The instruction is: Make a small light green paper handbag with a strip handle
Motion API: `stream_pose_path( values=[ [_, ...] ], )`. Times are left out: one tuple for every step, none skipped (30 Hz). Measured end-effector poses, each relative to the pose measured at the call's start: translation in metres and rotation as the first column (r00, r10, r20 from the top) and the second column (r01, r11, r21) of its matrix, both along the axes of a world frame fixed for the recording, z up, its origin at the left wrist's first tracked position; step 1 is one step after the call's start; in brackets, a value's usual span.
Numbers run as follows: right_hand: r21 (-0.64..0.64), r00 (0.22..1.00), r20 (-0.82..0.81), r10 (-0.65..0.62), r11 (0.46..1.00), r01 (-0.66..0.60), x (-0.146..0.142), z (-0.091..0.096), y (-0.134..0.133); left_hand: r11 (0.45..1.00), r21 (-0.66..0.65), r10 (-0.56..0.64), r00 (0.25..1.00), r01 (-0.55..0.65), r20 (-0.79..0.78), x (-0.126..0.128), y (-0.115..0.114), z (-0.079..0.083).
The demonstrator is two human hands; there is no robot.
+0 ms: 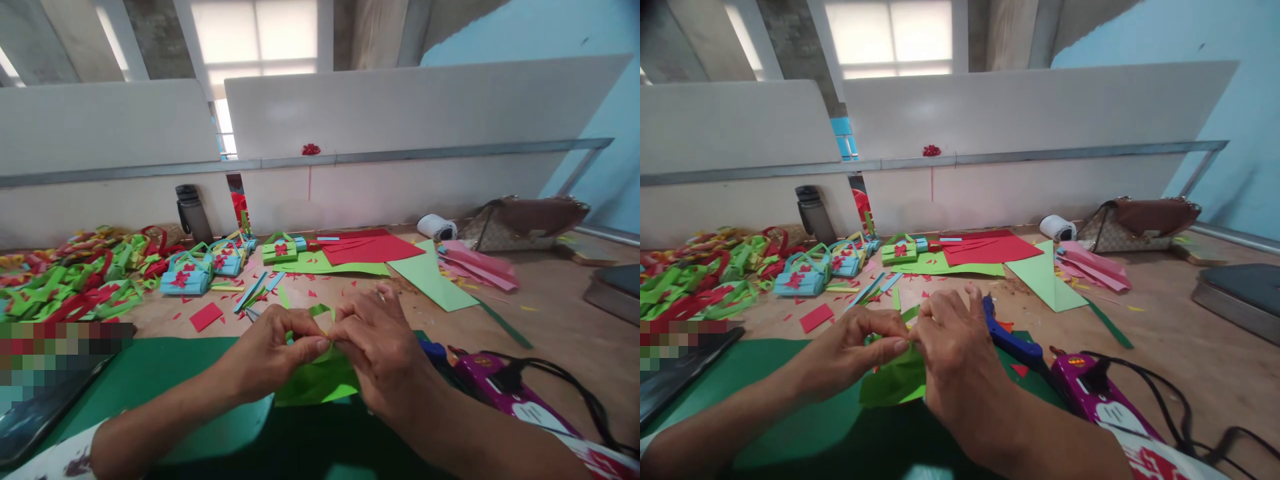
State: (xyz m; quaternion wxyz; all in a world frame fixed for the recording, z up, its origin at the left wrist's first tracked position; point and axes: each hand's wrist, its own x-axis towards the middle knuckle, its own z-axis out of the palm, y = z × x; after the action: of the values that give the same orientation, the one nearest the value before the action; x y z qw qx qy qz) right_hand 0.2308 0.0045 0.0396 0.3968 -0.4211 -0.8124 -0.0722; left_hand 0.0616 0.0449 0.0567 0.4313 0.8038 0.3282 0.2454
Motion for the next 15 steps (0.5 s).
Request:
stream_pose_path(
  values=[
    [0.013, 1.000, -0.007, 0.004, 1.000, -0.003, 0.000, -0.001, 0.000, 1.000, 0.022, 0.013, 1.000, -0.013, 0.002, 0.001, -0.001, 0.000],
    [0.026, 1.000, -0.011, 0.007, 1.000, -0.006, 0.000, -0.001, 0.001, 0.998, 0.054, 0.026, 1.000, -0.026, 0.006, 0.002, -0.002, -0.001],
    [0.035, 1.000, -0.010, 0.007, 0.999, -0.006, 0.000, -0.002, 0.001, 0.995, 0.091, 0.035, 0.999, -0.036, 0.011, 0.003, -0.002, -0.002],
    [0.039, 1.000, -0.004, 0.007, 0.999, -0.007, 0.000, -0.002, 0.000, 0.991, 0.128, 0.039, 0.999, -0.041, 0.015, 0.003, -0.003, -0.003],
    [0.045, 1.000, 0.004, 0.006, 0.999, -0.007, -0.001, -0.003, 0.000, 0.986, 0.163, 0.040, 0.999, -0.043, 0.021, 0.004, -0.003, -0.005],
    [0.048, 1.000, 0.012, 0.003, 0.999, -0.004, -0.001, -0.003, 0.000, 0.979, 0.197, 0.042, 0.999, -0.047, 0.030, 0.004, -0.004, -0.007],
    [0.047, 1.000, 0.020, 0.000, 0.999, -0.001, -0.001, -0.002, 0.000, 0.970, 0.236, 0.047, 0.998, -0.056, 0.043, 0.004, -0.004, -0.009],
    [0.040, 1.000, 0.023, -0.004, 0.999, 0.003, -0.001, -0.001, 0.000, 0.956, 0.283, 0.057, 0.997, -0.072, 0.060, 0.004, -0.005, -0.011],
    [0.027, 1.000, 0.019, -0.008, 1.000, 0.007, 0.000, 0.000, 0.000, 0.939, 0.333, 0.067, 0.995, -0.088, 0.073, 0.003, -0.005, -0.013],
    [0.004, 1.000, 0.013, -0.004, 1.000, 0.004, 0.001, 0.002, 0.000, 0.918, 0.384, 0.077, 0.994, -0.103, 0.084, 0.003, -0.006, -0.014],
    [-0.028, 1.000, 0.008, 0.005, 1.000, -0.005, 0.002, 0.005, 0.000, 0.896, 0.431, 0.082, 0.993, -0.112, 0.087, 0.003, -0.006, -0.015],
    [-0.058, 1.000, 0.001, 0.017, 0.998, -0.017, 0.004, 0.009, 0.000, 0.875, 0.471, 0.084, 0.993, -0.114, 0.085, 0.003, -0.007, -0.015],
    [-0.082, 1.000, -0.007, 0.028, 0.996, -0.029, 0.006, 0.012, 0.000, 0.856, 0.504, 0.086, 0.994, -0.111, 0.074, 0.003, -0.007, -0.015],
    [-0.100, 0.999, -0.012, 0.036, 0.994, -0.037, 0.007, 0.016, 0.000, 0.838, 0.535, 0.090, 0.994, -0.107, 0.058, 0.004, -0.007, -0.014],
    [-0.109, 0.999, -0.014, 0.038, 0.993, -0.039, 0.009, 0.019, 0.000, 0.820, 0.564, 0.093, 0.995, -0.097, 0.037, 0.004, -0.007, -0.014]
  ],
)
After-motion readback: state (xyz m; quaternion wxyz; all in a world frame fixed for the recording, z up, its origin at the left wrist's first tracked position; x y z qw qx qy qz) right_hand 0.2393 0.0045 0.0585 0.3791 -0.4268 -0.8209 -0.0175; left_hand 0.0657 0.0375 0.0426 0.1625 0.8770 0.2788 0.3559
